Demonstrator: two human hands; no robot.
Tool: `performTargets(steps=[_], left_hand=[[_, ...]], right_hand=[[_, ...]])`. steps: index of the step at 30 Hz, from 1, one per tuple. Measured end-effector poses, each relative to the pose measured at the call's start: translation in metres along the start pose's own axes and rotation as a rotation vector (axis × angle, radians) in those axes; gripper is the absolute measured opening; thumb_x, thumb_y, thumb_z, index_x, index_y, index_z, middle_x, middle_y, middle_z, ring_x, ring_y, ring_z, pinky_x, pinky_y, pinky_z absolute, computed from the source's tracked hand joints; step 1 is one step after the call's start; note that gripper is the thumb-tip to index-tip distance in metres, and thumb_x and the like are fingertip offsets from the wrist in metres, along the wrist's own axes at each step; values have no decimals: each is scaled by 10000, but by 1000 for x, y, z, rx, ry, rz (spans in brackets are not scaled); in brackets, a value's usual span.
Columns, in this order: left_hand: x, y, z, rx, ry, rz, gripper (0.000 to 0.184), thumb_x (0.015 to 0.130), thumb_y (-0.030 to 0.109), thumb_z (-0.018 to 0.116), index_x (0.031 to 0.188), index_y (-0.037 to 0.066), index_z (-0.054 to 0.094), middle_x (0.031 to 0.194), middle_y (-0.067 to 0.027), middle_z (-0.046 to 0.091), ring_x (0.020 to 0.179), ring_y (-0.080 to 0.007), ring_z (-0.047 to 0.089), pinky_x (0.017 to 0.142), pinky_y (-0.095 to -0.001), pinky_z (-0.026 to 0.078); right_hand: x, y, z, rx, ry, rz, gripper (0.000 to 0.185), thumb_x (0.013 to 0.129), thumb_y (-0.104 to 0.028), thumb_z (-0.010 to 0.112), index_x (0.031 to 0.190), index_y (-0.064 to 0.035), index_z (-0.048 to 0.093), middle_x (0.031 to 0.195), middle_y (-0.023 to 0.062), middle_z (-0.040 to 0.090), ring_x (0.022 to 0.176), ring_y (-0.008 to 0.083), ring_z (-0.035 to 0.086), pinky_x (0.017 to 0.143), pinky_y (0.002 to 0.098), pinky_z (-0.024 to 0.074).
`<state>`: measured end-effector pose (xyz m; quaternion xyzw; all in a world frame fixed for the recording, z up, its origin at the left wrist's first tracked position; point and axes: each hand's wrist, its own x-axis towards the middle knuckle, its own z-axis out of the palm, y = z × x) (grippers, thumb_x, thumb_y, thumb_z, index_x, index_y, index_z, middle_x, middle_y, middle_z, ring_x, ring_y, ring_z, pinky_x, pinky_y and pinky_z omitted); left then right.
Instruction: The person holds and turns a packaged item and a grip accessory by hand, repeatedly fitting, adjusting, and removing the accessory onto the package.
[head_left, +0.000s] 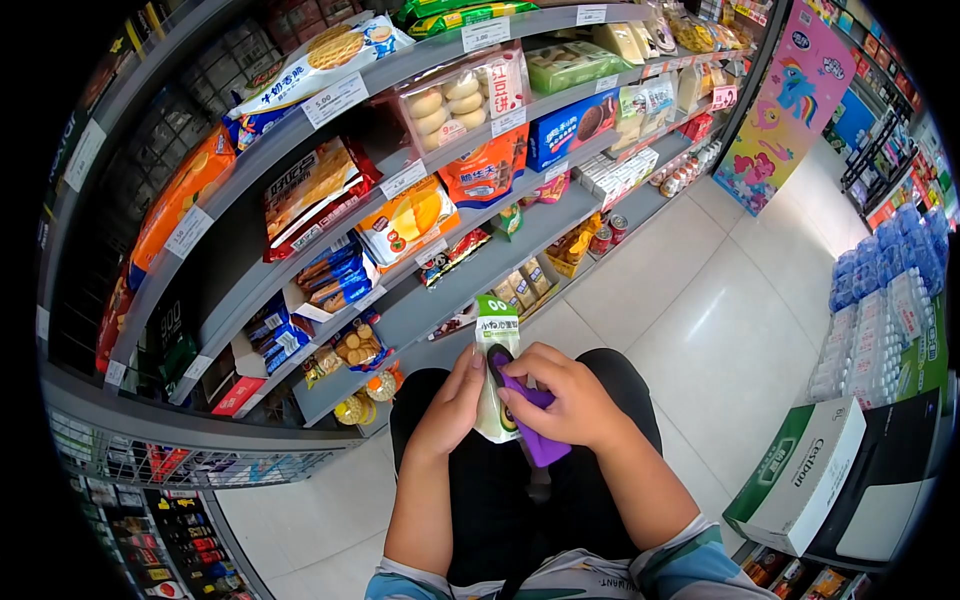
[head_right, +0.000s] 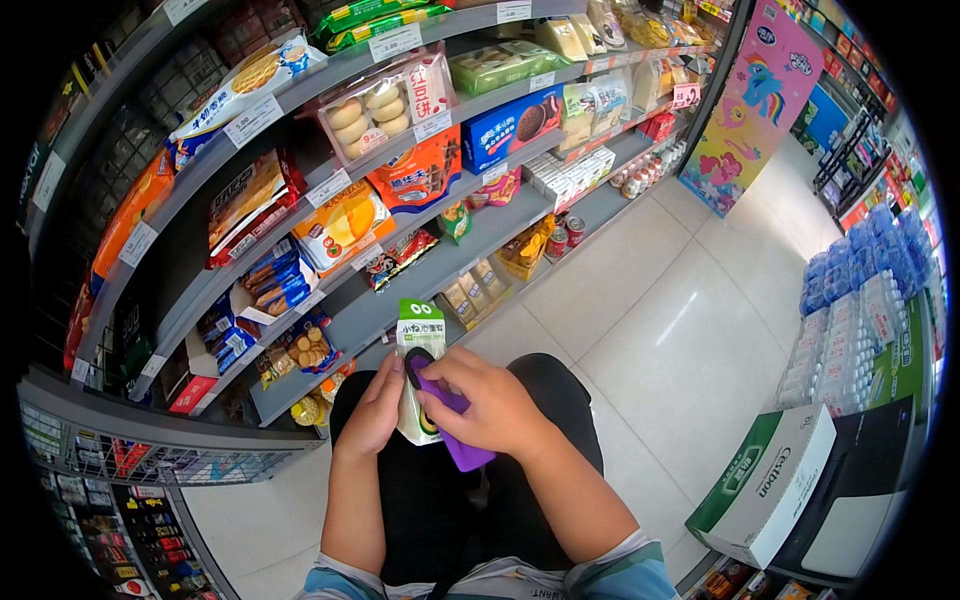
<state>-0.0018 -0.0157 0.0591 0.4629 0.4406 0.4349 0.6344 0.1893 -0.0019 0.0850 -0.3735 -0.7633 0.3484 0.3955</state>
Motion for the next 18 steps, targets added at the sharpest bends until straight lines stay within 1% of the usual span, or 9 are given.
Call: performTargets(steps=[2, 4, 7, 11, 14, 18], left_hand=[[1, -3, -1, -4, -3, 3, 500, 1123, 396, 315, 1461, 44, 426, 1271, -58, 573, 1174, -132, 530, 1038, -276, 405], [3, -7, -2, 6, 38, 48, 506, 1123, 392, 320, 1479, 43, 410, 1273, -60, 579, 1169, -129, 540, 1032, -276, 413], [1, -4, -2, -44, 49, 19, 514, 1122, 390, 325, 1491, 40, 397, 1289, -66, 575, 1186, -135, 540, 1040, -282, 412], [1, -6, -3, -62, 67, 29, 517, 1120, 395, 331, 1488, 39, 401, 1294, -67, 572, 1193, -141, 541, 1043, -288, 414], [2, -5, -4, -80, 87, 23, 521, 1118, 403, 334, 1489, 43, 402, 1318, -71, 565, 1218, -145, 530, 1059, -294, 402], [4, -10, -7, -131, 162, 77, 528, 1116, 414, 337, 1485, 43, 405, 1369, -82, 543, 1269, -154, 493, 1097, -306, 361]], right_hand=[[1, -2, -1, 2, -9, 2, 228, 836, -152, 768, 1009, -53, 656, 897, 92, 617, 779, 268, 645, 688, 332, 516], [1, -3, -1, 5, -17, 4, 233, 833, -154, 773, 1008, -53, 656, 893, 90, 617, 776, 266, 643, 688, 331, 515], [1, -3, 0, 4, -20, 12, 241, 830, -155, 779, 1010, -53, 655, 881, 91, 616, 767, 262, 638, 685, 330, 514], [1, -3, 1, 2, -16, 5, 244, 831, -150, 779, 1016, -50, 656, 877, 94, 618, 762, 261, 636, 683, 332, 514], [1, -2, 2, 20, -23, 9, 244, 830, -132, 779, 1030, -40, 673, 876, 98, 625, 766, 261, 639, 688, 328, 516], [0, 2, 2, 92, -52, -7, 239, 820, -92, 782, 1034, -20, 706, 890, 108, 650, 784, 262, 649, 709, 321, 522]])
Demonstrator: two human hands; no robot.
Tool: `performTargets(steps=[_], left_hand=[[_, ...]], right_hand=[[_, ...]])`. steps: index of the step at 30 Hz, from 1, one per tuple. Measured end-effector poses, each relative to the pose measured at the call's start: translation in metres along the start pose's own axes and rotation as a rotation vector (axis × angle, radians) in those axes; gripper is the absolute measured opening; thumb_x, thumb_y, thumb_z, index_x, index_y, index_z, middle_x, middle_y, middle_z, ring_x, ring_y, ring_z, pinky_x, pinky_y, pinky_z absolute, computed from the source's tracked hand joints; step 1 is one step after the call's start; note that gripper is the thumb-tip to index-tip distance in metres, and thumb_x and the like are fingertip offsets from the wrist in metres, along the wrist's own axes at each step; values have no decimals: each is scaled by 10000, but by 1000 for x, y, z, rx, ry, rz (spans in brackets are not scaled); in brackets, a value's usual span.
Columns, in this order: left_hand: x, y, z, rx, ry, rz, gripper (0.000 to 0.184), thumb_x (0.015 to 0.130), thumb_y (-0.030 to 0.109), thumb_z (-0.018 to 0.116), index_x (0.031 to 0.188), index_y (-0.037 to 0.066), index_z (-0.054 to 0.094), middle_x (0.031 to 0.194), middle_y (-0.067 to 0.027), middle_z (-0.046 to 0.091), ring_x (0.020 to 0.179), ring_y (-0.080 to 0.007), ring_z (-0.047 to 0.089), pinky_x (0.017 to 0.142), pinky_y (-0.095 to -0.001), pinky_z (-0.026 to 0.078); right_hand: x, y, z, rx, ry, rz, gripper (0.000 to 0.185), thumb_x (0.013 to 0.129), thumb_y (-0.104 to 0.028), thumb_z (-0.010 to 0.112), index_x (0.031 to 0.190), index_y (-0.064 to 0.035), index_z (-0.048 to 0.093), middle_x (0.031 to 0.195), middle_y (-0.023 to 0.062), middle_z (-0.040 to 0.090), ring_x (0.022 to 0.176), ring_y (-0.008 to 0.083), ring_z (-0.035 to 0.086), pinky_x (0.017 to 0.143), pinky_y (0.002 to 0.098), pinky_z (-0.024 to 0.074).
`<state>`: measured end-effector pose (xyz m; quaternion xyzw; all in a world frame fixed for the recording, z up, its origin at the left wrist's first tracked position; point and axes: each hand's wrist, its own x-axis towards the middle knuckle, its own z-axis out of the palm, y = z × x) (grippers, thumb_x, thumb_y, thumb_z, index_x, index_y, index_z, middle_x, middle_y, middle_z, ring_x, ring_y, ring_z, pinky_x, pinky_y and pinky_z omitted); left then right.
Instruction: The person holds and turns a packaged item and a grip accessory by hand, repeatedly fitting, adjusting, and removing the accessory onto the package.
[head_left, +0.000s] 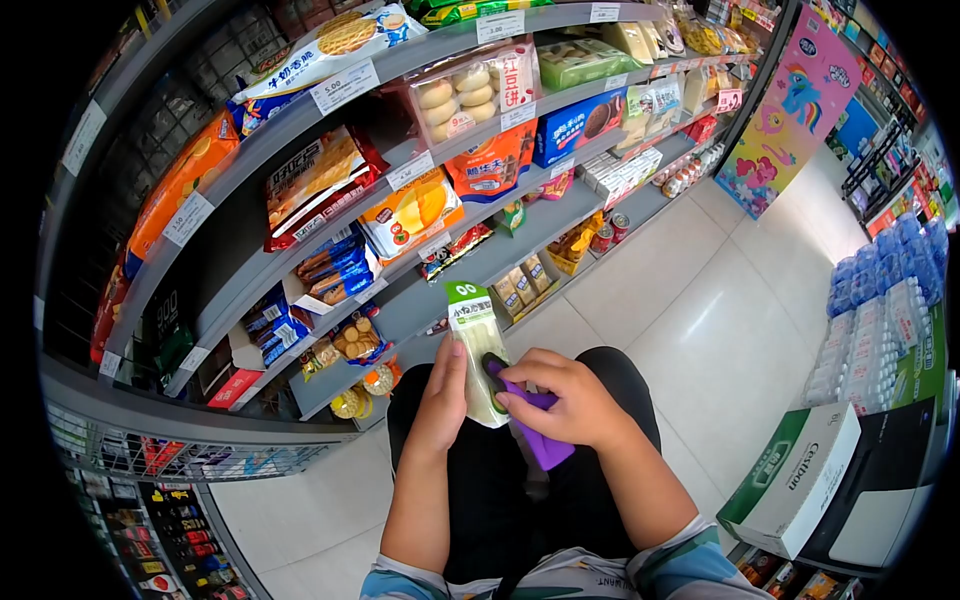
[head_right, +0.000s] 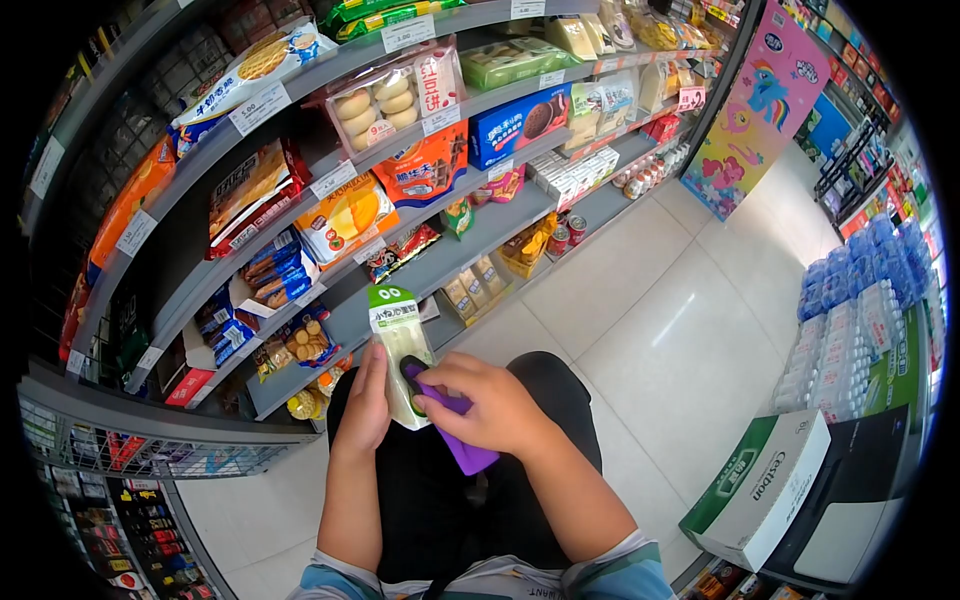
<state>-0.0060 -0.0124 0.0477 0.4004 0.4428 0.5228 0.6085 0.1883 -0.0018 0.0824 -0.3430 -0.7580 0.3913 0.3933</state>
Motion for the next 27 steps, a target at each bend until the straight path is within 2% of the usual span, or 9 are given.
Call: performTargets(steps=[5, 8, 10, 14, 17, 20, 22, 27], left_hand=[[1, 0, -3, -24, 102, 51, 538, 1114, 417, 343, 1487, 34, 397, 1412, -82, 512, 1304, -162, 466, 1118, -311, 337], [0, 3, -1, -132, 160, 65, 528, 1115, 406, 339, 1492, 39, 385, 1422, -84, 505, 1320, -171, 463, 1116, -319, 350], [0, 9, 2, -233, 195, 66, 515, 1107, 416, 363, 1471, 54, 402, 1399, -79, 523, 1294, -186, 501, 1085, -339, 396], [-1, 9, -2, -270, 217, 51, 513, 1103, 421, 372, 1472, 65, 405, 1412, -74, 517, 1294, -186, 504, 1083, -338, 400], [-1, 8, -8, -289, 173, 48, 500, 1106, 411, 369, 1465, 67, 416, 1396, -74, 536, 1280, -183, 521, 1071, -338, 415], [-3, 3, -19, -281, 88, 2, 508, 1115, 392, 339, 1496, 60, 387, 1426, -91, 516, 1318, -181, 487, 1104, -336, 382], [-6, 4, -22, -251, 11, -88, 519, 1114, 395, 347, 1503, 54, 385, 1425, -94, 524, 1306, -176, 503, 1096, -329, 395], [-13, 2, -44, -264, -154, -251, 515, 1112, 379, 356, 1485, 27, 403, 1396, -100, 554, 1255, -169, 560, 1058, -316, 444]], right_hand=[[1, -1, -2, 54, -53, -51, 227, 817, -80, 782, 1022, -16, 711, 902, 114, 662, 796, 267, 654, 720, 329, 525], [0, -3, -1, 82, -74, -69, 223, 818, -80, 779, 1021, -20, 712, 899, 114, 662, 797, 269, 655, 718, 331, 525], [0, -5, -1, 90, -81, -63, 222, 817, -81, 779, 1020, -23, 713, 898, 113, 661, 796, 270, 655, 716, 331, 525], [0, -2, 1, 18, -54, -16, 219, 819, -106, 773, 1015, -28, 711, 878, 106, 653, 767, 263, 649, 690, 328, 519], [1, -4, 3, -33, -3, 21, 210, 825, -123, 764, 1002, -25, 708, 856, 98, 646, 737, 258, 642, 666, 329, 515], [2, -2, 4, -69, 27, 45, 199, 828, -131, 761, 984, -19, 708, 831, 93, 639, 710, 255, 634, 644, 332, 510], [1, -1, 4, -88, 29, 55, 195, 828, -132, 762, 976, -17, 709, 820, 92, 637, 699, 255, 630, 635, 333, 508], [3, 5, 6, -163, 207, 50, 207, 829, -140, 765, 980, -9, 713, 804, 104, 635, 665, 252, 620, 610, 331, 502]])
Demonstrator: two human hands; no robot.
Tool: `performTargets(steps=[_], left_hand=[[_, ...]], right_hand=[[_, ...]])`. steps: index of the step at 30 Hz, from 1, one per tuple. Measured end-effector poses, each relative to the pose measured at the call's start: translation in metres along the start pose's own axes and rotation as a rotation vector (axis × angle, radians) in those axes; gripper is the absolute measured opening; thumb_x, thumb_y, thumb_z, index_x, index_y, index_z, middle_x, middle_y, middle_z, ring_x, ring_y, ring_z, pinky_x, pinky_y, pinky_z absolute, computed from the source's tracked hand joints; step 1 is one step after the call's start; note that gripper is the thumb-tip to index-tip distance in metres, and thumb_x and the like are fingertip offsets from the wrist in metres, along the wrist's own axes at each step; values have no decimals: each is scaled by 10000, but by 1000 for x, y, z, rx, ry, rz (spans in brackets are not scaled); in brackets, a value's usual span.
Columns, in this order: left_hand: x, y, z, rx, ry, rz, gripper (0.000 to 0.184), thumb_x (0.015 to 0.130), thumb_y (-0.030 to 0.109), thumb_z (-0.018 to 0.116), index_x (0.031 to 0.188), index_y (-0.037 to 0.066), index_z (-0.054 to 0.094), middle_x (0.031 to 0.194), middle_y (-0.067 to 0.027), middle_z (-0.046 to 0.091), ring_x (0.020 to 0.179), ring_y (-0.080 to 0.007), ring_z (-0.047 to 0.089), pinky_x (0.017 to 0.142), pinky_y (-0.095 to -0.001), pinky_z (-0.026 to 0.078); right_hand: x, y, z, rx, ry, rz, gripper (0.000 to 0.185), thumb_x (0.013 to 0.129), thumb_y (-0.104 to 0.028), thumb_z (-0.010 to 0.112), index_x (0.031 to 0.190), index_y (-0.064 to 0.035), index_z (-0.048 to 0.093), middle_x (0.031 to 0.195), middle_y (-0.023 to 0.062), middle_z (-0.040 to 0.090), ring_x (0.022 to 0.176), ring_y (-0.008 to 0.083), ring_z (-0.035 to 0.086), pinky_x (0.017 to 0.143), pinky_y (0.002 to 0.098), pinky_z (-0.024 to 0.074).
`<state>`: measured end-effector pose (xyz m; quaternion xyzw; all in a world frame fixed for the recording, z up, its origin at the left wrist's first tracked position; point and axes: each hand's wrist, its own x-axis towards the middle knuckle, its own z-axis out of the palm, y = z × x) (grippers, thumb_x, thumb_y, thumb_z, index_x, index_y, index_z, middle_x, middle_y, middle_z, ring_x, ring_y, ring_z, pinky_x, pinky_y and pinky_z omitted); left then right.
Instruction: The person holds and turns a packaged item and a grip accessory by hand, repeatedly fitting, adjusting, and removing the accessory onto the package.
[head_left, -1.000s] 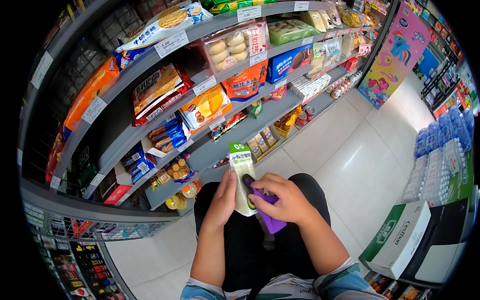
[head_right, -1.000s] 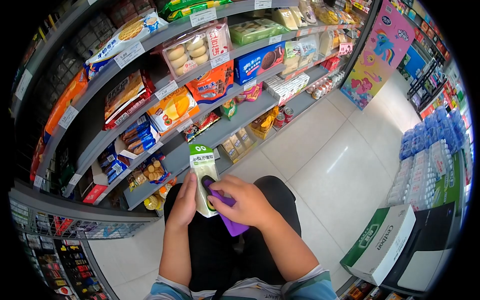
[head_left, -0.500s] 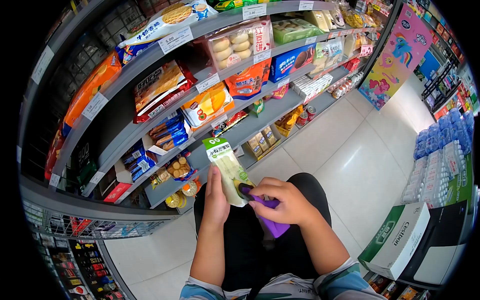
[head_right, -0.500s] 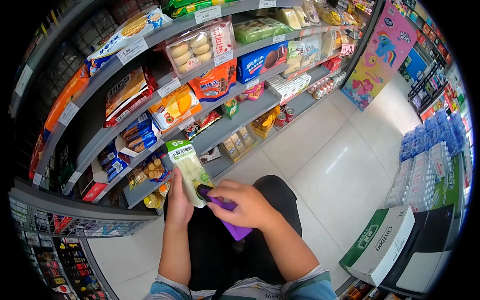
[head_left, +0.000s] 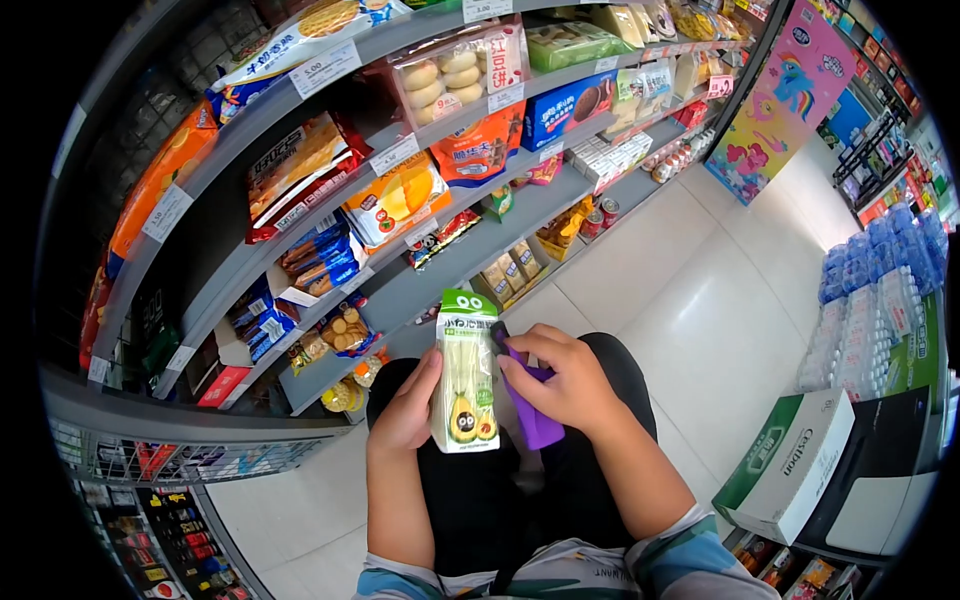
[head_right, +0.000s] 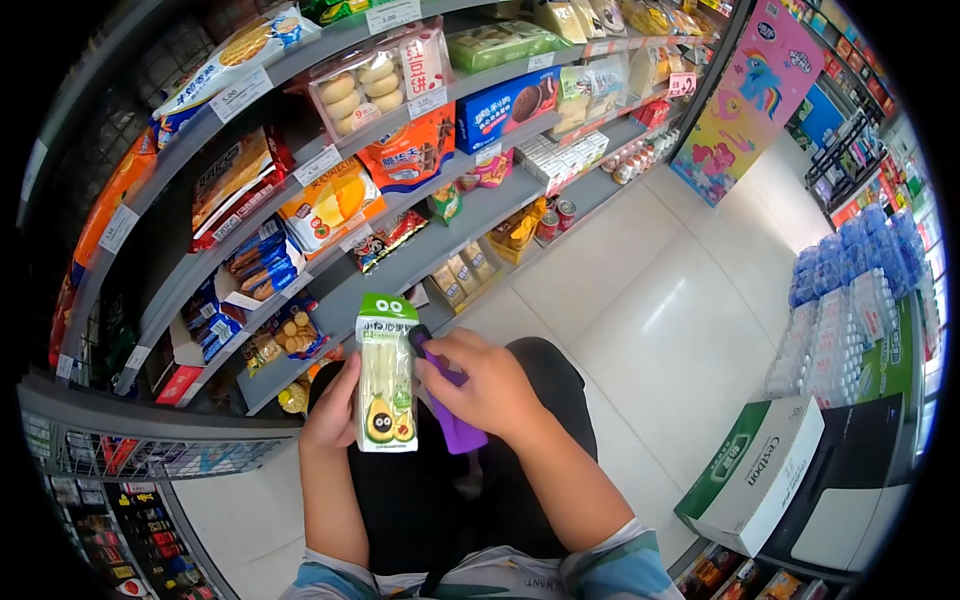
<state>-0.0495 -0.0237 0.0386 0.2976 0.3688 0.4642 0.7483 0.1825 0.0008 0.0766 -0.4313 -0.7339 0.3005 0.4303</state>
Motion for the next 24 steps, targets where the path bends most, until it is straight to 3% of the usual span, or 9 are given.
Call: performTargets(steps=[3, 4, 9, 14, 18, 20, 24], left_hand=[[-5, 2, -6, -60, -209, -132, 498, 1113, 331, 342, 1507, 28, 360, 1403, -114, 554, 1215, -178, 608, 1019, -325, 491], [-5, -2, -8, -54, -122, -130, 529, 1113, 335, 338, 1545, 30, 303, 1435, -113, 527, 1267, -178, 573, 1038, -319, 474], [-9, 2, -1, 173, -112, -117, 588, 1115, 344, 346, 1595, 31, 214, 1505, -101, 453, 1370, -164, 447, 1129, -314, 364], [-14, 6, 0, 246, -120, -173, 571, 1116, 328, 353, 1585, 20, 244, 1507, -104, 443, 1394, -162, 405, 1157, -303, 312], [-16, 4, -3, 344, -140, -188, 573, 1115, 335, 365, 1577, 11, 261, 1499, -105, 444, 1394, -162, 397, 1165, -289, 293], [-17, 2, -7, 340, -144, -170, 575, 1113, 340, 379, 1570, 6, 274, 1490, -108, 452, 1379, -161, 412, 1158, -283, 302], [-25, 3, -8, 339, -104, -151, 563, 1110, 337, 398, 1557, 9, 305, 1470, -107, 474, 1357, -159, 434, 1144, -275, 319]], right_hand=[[2, -2, 2, -9, 49, 78, 217, 839, -144, 761, 1001, -8, 712, 814, 104, 639, 659, 246, 619, 604, 324, 502], [3, -3, 3, -4, 80, 80, 220, 842, -144, 759, 1008, -9, 712, 817, 103, 639, 663, 244, 620, 604, 323, 502], [3, 0, 12, -31, 80, 30, 248, 854, -165, 747, 1070, -42, 730, 917, 100, 646, 714, 253, 658, 647, 334, 537], [4, -3, 15, -129, 14, 13, 253, 869, -218, 712, 1099, -118, 746, 1072, 69, 621, 694, 282, 683, 626, 372, 548], [8, -9, 19, -84, -15, 1, 253, 860, -207, 711, 1096, -122, 748, 1084, 70, 619, 732, 285, 690, 645, 372, 552], [10, -9, 22, -18, -80, -34, 269, 842, -134, 706, 1106, -113, 757, 1095, 104, 629, 884, 278, 690, 768, 344, 555], [14, -6, 33, 28, -179, -69, 286, 826, -110, 697, 1106, -106, 753, 1094, 109, 628, 917, 281, 686, 817, 342, 549]])
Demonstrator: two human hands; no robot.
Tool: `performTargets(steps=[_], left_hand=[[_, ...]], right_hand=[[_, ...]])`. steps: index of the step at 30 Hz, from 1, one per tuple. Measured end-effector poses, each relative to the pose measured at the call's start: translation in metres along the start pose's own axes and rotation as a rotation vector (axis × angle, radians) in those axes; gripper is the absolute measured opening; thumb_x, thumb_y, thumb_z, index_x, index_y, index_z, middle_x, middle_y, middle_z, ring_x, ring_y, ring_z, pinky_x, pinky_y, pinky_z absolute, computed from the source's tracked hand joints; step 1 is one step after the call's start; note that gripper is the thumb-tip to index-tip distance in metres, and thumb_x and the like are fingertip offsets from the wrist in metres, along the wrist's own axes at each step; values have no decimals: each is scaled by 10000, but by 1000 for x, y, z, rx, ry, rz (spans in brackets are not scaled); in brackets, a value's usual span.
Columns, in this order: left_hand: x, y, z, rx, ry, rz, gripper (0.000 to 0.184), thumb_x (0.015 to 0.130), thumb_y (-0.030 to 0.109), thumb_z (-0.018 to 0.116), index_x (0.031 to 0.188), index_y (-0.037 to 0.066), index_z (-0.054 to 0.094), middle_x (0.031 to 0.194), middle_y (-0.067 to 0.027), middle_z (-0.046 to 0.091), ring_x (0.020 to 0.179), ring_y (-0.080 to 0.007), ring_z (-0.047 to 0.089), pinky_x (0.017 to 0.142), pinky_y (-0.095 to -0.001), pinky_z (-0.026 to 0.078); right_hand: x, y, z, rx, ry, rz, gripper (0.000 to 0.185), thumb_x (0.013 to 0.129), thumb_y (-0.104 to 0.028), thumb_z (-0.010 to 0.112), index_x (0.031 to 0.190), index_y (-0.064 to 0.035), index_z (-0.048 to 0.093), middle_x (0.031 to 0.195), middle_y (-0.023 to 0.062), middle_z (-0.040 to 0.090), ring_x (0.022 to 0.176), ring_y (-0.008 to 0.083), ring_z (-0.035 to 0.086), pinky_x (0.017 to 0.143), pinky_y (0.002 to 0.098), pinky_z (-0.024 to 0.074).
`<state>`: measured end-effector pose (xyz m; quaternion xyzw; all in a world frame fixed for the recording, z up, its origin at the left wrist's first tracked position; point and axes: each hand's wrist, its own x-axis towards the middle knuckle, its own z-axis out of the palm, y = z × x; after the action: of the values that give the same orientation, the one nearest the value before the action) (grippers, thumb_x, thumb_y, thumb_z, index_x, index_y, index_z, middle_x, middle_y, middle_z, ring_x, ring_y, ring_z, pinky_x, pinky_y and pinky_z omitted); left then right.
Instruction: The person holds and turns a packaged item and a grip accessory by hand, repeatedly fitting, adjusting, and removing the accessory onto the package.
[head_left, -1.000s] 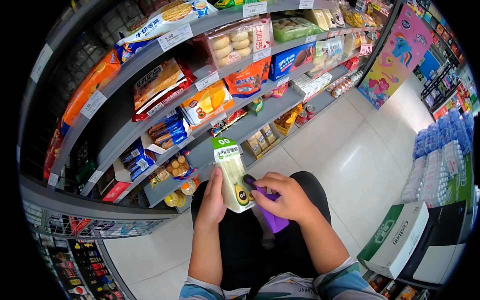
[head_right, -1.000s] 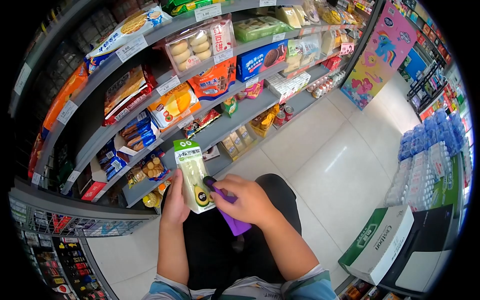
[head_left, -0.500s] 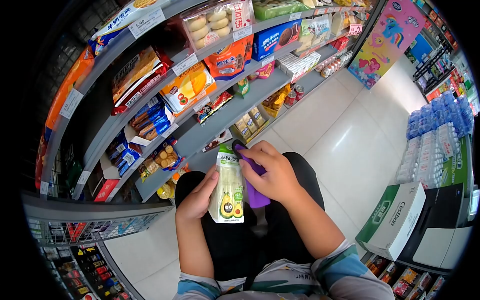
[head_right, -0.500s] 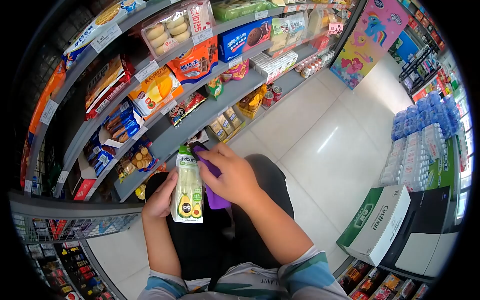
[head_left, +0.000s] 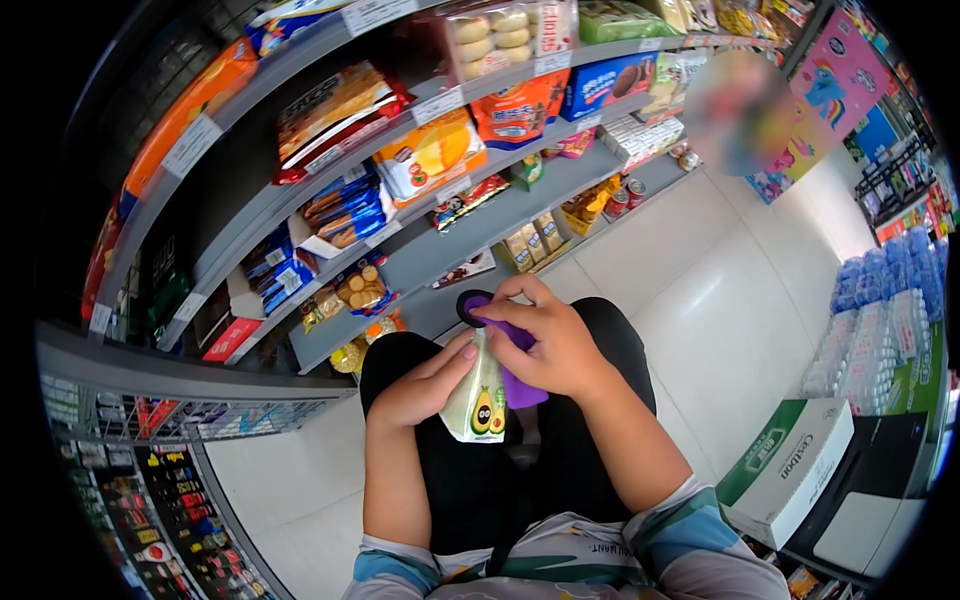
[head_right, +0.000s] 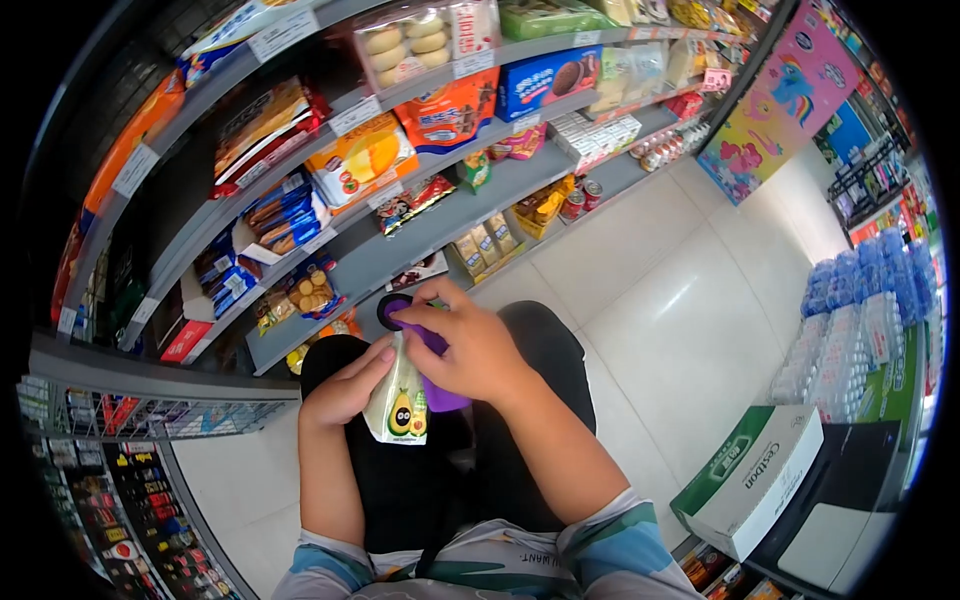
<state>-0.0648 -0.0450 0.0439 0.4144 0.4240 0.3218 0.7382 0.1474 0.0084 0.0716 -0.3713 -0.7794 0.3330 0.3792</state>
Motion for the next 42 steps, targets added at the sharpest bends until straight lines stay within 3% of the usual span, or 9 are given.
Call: performTargets(steps=[2, 7, 12, 18, 21, 23, 29, 33, 42], left_hand=[[-5, -1, 0, 8, 43, 2, 549, 1108, 339, 405, 1548, 19, 330, 1455, -105, 491, 1343, -156, 447, 1138, -272, 326], [-16, -5, 0, 19, 112, 101, 547, 1112, 359, 389, 1559, 50, 328, 1457, -100, 487, 1354, -155, 433, 1142, -273, 318], [-25, -12, 0, 25, 279, 159, 629, 1101, 428, 389, 1578, 32, 285, 1519, -132, 445, 1416, -189, 390, 1167, -286, 282], [-48, -6, 8, -282, 456, 396, 591, 1107, 415, 376, 1566, 48, 315, 1496, -108, 469, 1386, -169, 427, 1149, -293, 319], [-60, -2, 7, -528, 510, 510, 555, 1105, 404, 363, 1541, 61, 357, 1461, -91, 511, 1340, -190, 493, 1104, -332, 409], [-63, -6, 4, -616, 521, 542, 550, 1102, 421, 369, 1522, 66, 374, 1444, -85, 517, 1329, -175, 499, 1099, -326, 408], [-72, -13, -7, -848, 463, 693, 539, 1090, 434, 383, 1476, 58, 416, 1384, -114, 553, 1255, -209, 567, 1067, -354, 454], [-78, -9, -7, -818, 529, 721, 633, 1079, 512, 288, 1474, 38, 427, 1243, -179, 632, 1082, -279, 661, 948, -413, 540], [-80, -5, 0, -833, 545, 766, 603, 1083, 481, 283, 1483, 49, 415, 1258, -180, 629, 1038, -281, 673, 934, -406, 548]], right_hand=[[4, 6, 7, 40, 19, -76, 272, 831, -190, 710, 1090, -114, 744, 1110, 86, 625, 911, 301, 691, 764, 356, 558], [16, 5, 21, 116, -16, -74, 275, 815, -115, 709, 1087, -101, 745, 1095, 105, 631, 947, 269, 694, 789, 336, 548], [35, 17, 42, 154, 71, -174, 180, 861, -33, 674, 1036, 7, 691, 1023, 104, 638, 891, 237, 644, 786, 303, 505], [47, 50, 67, 347, -71, 82, 125, 937, -63, 656, 1026, 23, 674, 993, 32, 618, 854, 110, 590, 738, 252, 476], [51, 57, 78, 392, -147, 137, 131, 974, -71, 610, 1017, 43, 659, 999, 26, 625, 939, 130, 579, 868, 250, 442], [53, 67, 86, 383, -130, 111, 141, 965, -104, 642, 1038, 13, 673, 940, -17, 608, 790, 66, 555, 698, 208, 444], [61, 72, 86, 502, -121, 361, 147, 995, -147, 597, 1011, -33, 688, 763, -76, 560, 709, 29, 480, 638, 195, 379], [65, 69, 82, 627, -44, 431, 157, 990, -157, 569, 999, -43, 677, 792, -73, 544, 702, 30, 462, 621, 199, 358], [64, 62, 74, 789, 14, 472, 128, 986, -184, 599, 995, -70, 657, 837, -60, 561, 739, 36, 500, 643, 201, 382]])
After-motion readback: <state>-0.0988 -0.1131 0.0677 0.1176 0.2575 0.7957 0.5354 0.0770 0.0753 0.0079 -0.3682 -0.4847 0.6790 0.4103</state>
